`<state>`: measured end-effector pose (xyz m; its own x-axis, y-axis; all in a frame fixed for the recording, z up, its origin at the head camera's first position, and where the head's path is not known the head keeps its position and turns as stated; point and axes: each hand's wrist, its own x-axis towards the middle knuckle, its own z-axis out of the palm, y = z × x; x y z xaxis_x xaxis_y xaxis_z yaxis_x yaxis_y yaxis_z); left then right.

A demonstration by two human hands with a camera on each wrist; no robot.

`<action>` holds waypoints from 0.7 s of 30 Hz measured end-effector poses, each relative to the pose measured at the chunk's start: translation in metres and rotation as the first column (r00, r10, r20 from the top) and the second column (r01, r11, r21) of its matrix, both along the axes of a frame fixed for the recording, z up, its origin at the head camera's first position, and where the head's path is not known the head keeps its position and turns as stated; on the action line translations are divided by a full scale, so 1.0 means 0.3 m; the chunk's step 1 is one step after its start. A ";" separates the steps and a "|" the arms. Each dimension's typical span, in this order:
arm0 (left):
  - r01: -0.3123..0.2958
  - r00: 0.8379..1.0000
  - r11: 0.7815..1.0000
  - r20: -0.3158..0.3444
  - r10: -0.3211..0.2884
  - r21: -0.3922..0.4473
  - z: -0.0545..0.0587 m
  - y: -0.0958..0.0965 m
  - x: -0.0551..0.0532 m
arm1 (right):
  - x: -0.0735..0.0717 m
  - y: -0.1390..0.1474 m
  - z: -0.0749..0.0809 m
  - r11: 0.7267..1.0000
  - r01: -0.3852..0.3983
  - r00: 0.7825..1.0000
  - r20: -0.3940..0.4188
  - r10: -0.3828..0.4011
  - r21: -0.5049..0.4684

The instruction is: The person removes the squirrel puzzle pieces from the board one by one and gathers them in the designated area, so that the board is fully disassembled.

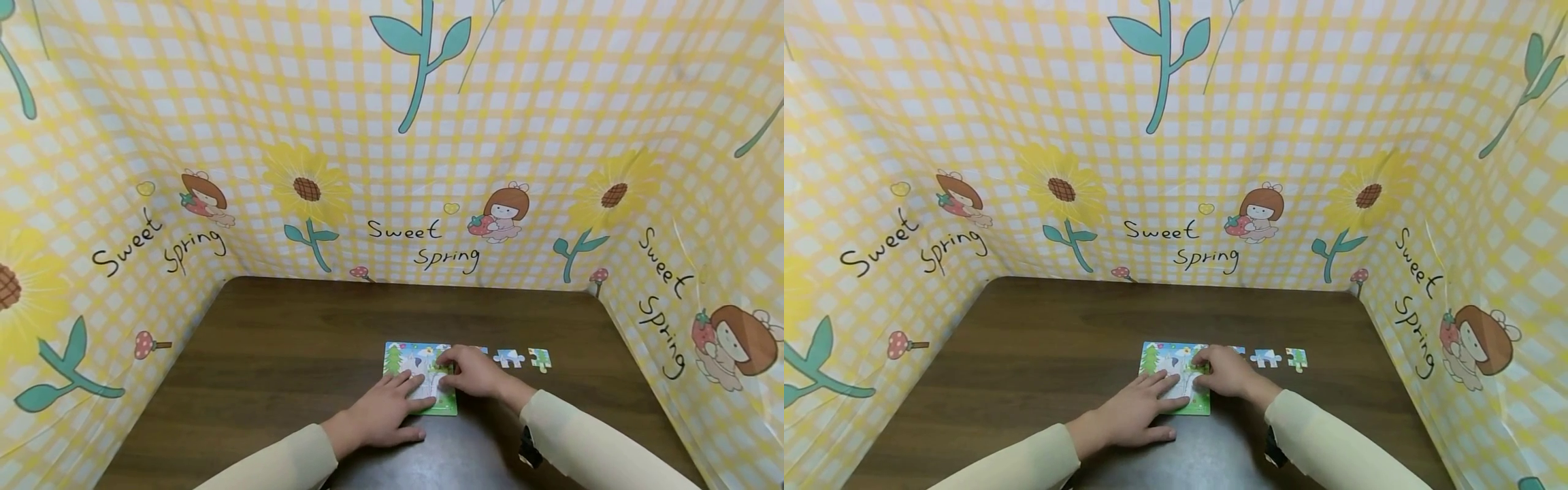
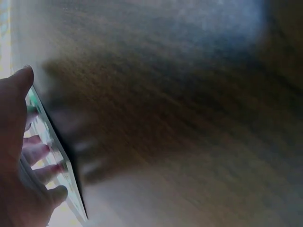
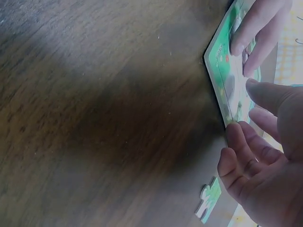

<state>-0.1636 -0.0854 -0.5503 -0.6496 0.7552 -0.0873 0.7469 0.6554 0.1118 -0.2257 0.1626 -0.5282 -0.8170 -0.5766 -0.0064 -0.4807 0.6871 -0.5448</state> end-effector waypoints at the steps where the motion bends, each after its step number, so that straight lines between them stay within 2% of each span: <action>1: 0.001 1.000 1.000 -0.004 -0.001 -0.006 0.001 0.001 0.002 | 0.000 -0.004 0.000 1.000 -0.001 1.000 0.004 0.001 0.003; 7: -0.001 1.000 1.000 0.011 0.001 -0.009 0.015 0.002 0.008 | 0.002 -0.014 0.005 1.000 0.010 1.000 0.023 -0.010 0.016; 16: -0.050 0.997 0.998 0.057 0.049 0.023 0.010 0.006 0.009 | -0.009 -0.015 -0.001 1.000 0.003 1.000 0.010 -0.004 0.022; 21: -0.050 0.998 0.999 0.036 0.049 0.003 0.010 0.011 0.012 | -0.013 -0.017 -0.002 1.000 0.005 1.000 0.009 -0.005 0.015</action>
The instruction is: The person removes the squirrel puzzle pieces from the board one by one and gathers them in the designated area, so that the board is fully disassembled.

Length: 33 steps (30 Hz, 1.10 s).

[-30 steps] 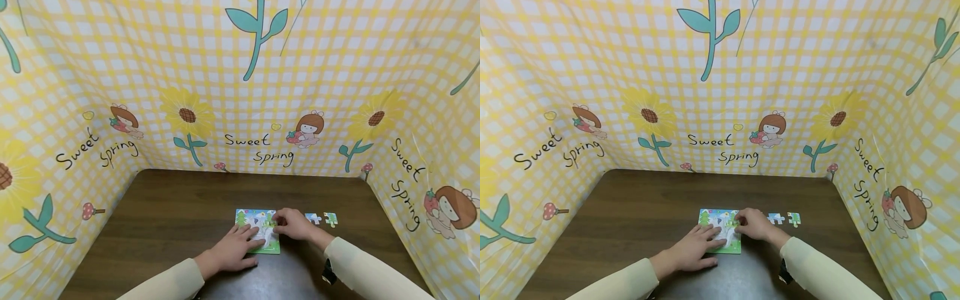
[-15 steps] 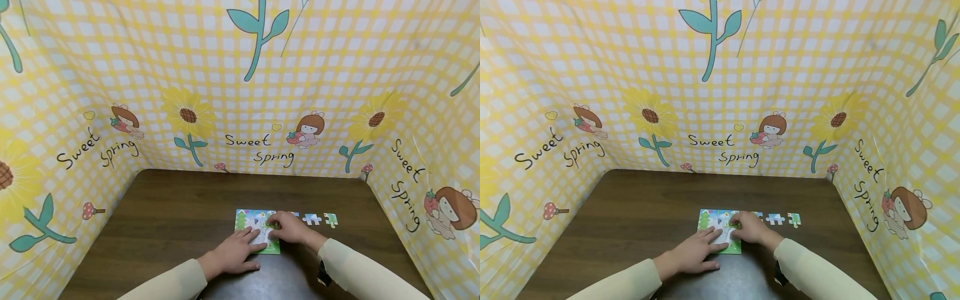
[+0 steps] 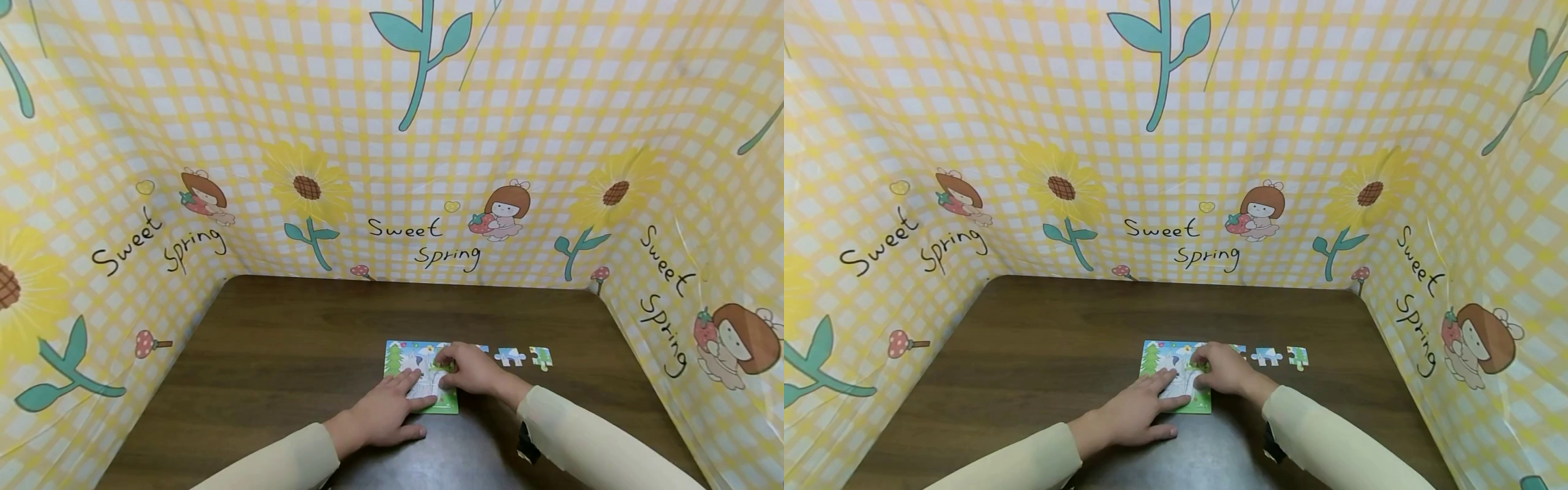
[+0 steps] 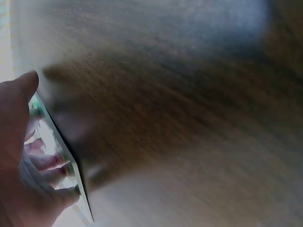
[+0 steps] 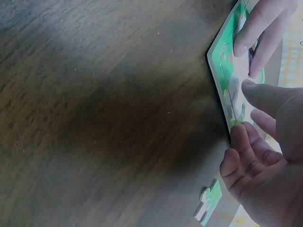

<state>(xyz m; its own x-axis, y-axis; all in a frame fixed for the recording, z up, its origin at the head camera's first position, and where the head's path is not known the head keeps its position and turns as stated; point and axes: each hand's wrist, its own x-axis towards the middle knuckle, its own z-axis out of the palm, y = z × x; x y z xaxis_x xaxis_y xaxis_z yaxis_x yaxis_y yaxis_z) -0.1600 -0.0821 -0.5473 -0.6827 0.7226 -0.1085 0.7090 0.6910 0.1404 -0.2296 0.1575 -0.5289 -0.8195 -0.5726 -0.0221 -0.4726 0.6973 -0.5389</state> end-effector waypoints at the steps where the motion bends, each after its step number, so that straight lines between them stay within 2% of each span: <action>1: 0.002 1.000 1.000 -0.007 -0.002 -0.006 0.001 0.000 0.002 | 0.000 -0.001 0.000 1.000 0.001 1.000 0.003 -0.001 -0.001; 14: -0.006 1.000 1.000 0.006 0.006 -0.016 0.003 0.012 0.008 | -0.003 -0.005 -0.001 0.999 0.026 1.000 -0.013 -0.025 0.038; 25: -0.004 1.000 1.000 0.016 0.004 0.008 -0.002 -0.001 0.008 | 0.006 0.005 0.014 0.995 0.023 0.999 0.030 -0.021 -0.094; 33: -0.007 1.000 1.000 0.030 0.007 0.003 -0.005 -0.004 0.009 | 0.014 0.057 0.072 0.983 0.035 0.999 0.047 -0.027 -0.179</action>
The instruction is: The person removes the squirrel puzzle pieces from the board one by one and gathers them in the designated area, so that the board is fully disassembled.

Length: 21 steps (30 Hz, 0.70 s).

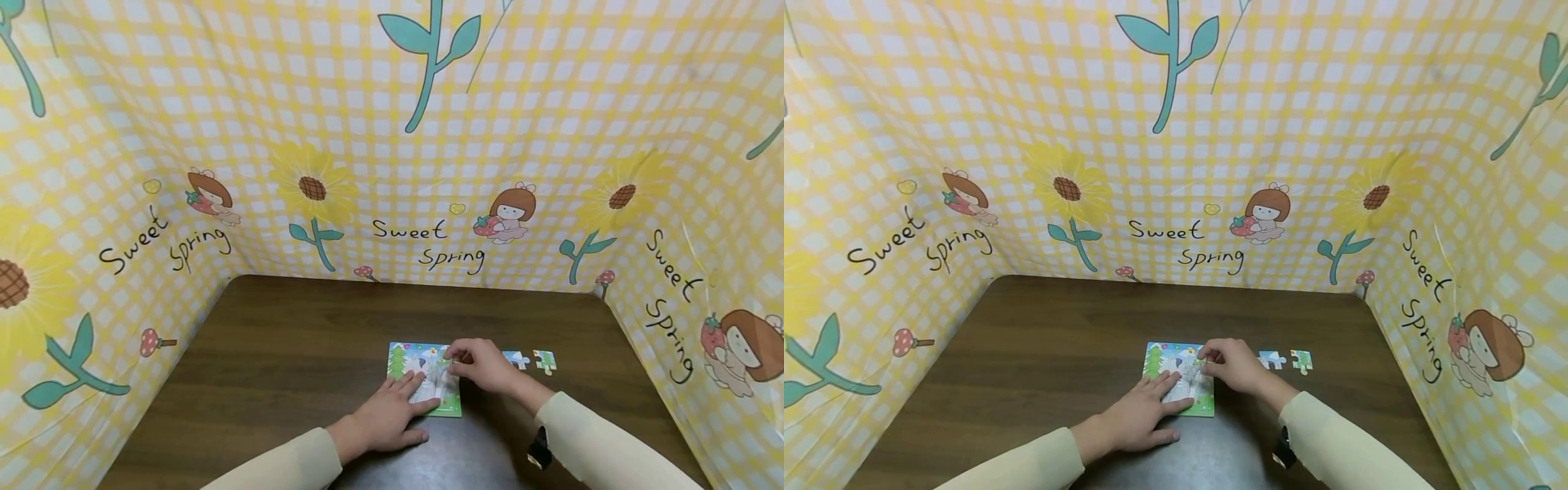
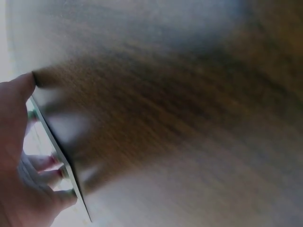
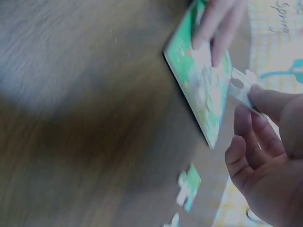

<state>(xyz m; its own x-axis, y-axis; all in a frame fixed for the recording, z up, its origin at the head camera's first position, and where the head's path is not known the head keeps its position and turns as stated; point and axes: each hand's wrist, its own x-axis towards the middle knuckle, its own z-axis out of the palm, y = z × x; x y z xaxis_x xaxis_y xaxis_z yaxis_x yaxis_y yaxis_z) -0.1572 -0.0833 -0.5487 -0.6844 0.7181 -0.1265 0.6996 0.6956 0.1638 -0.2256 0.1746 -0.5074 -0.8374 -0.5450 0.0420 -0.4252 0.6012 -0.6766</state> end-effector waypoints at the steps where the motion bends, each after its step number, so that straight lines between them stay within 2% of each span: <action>1: -0.001 1.000 1.000 0.001 0.001 0.000 0.000 0.001 0.000 | 0.001 0.017 0.008 1.000 0.002 1.000 0.013 -0.002 -0.005; 7: -0.012 1.000 1.000 0.017 0.012 0.006 0.006 0.005 0.003 | 0.030 0.162 0.023 0.999 0.036 0.998 0.045 -0.034 -0.035; 15: -0.020 0.999 1.000 0.027 0.020 0.004 0.010 0.001 0.010 | 0.085 0.388 0.000 0.993 0.102 0.994 0.046 -0.099 -0.064; 21: -0.012 1.000 1.000 0.019 0.012 0.008 0.004 0.001 0.006 | 0.118 0.506 -0.013 0.991 0.109 0.991 0.081 -0.103 -0.074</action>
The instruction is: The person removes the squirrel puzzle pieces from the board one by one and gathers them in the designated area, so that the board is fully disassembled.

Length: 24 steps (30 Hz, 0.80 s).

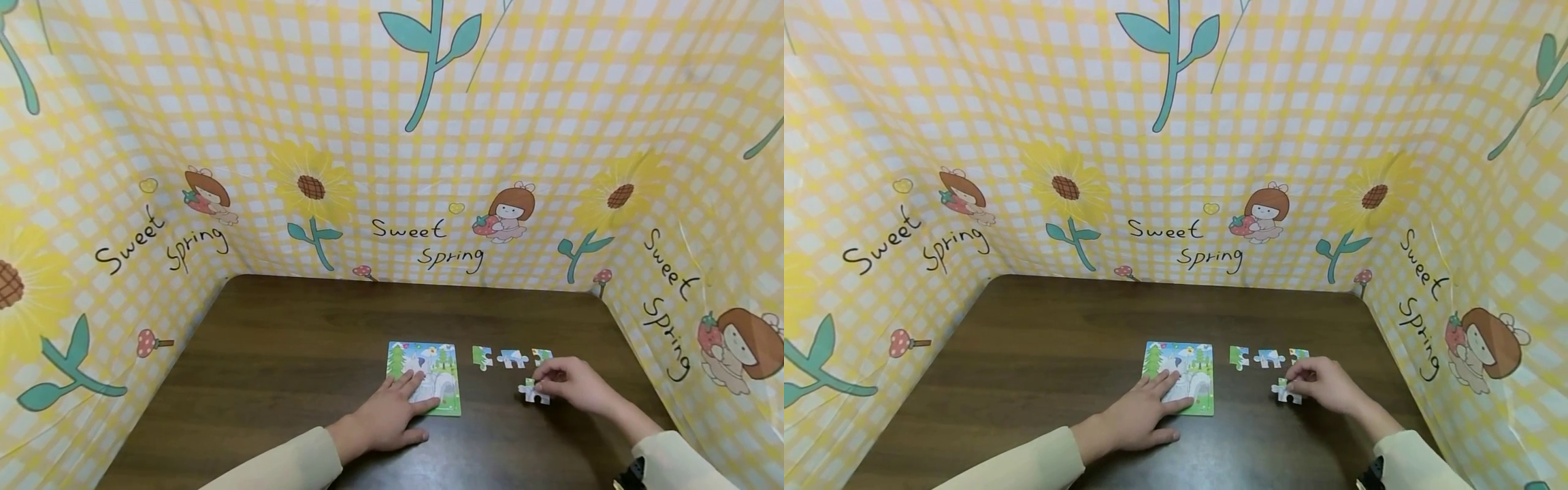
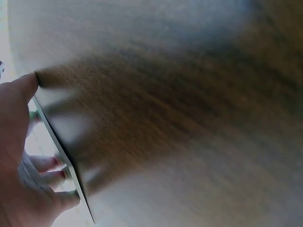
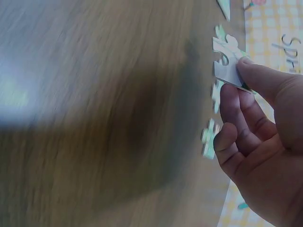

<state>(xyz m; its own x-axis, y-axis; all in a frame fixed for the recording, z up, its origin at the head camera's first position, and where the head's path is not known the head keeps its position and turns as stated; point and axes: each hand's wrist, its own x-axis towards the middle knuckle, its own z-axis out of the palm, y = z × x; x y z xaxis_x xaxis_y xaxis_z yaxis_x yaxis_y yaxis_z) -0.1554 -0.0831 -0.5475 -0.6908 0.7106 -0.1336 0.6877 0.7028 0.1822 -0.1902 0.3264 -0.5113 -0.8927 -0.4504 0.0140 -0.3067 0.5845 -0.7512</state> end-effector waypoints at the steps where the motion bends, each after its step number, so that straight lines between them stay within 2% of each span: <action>1: 0.000 1.000 1.000 -0.001 0.000 0.001 -0.001 0.000 -0.001 | 0.001 0.013 -0.003 1.000 -0.001 1.000 0.012 0.001 0.004; 7: 0.000 1.000 1.000 0.009 0.000 0.007 -0.004 -0.001 -0.005 | -0.001 0.068 -0.026 0.998 -0.002 0.999 0.050 -0.001 0.062; 12: 0.000 1.000 1.000 0.010 0.000 0.007 -0.002 0.000 -0.001 | 0.000 0.097 -0.035 0.990 0.011 1.000 0.023 -0.014 0.142; 17: -0.001 1.000 1.000 0.014 0.001 0.001 0.003 0.003 0.003 | -0.001 0.113 -0.045 0.973 0.074 0.997 0.007 -0.078 0.218; 24: -0.009 1.000 1.000 0.017 0.009 -0.009 0.010 0.004 0.004 | -0.007 0.098 -0.056 0.946 0.186 0.982 -0.009 -0.190 0.265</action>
<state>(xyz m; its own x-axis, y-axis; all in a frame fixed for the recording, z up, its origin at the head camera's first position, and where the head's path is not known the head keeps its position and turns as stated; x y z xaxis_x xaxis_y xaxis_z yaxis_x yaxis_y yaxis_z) -0.1543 -0.0820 -0.5444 -0.6946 0.7032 -0.1517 0.6782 0.7105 0.1877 -0.1922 0.3559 -0.5281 -0.9607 -0.2597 -0.0978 -0.1609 0.8083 -0.5664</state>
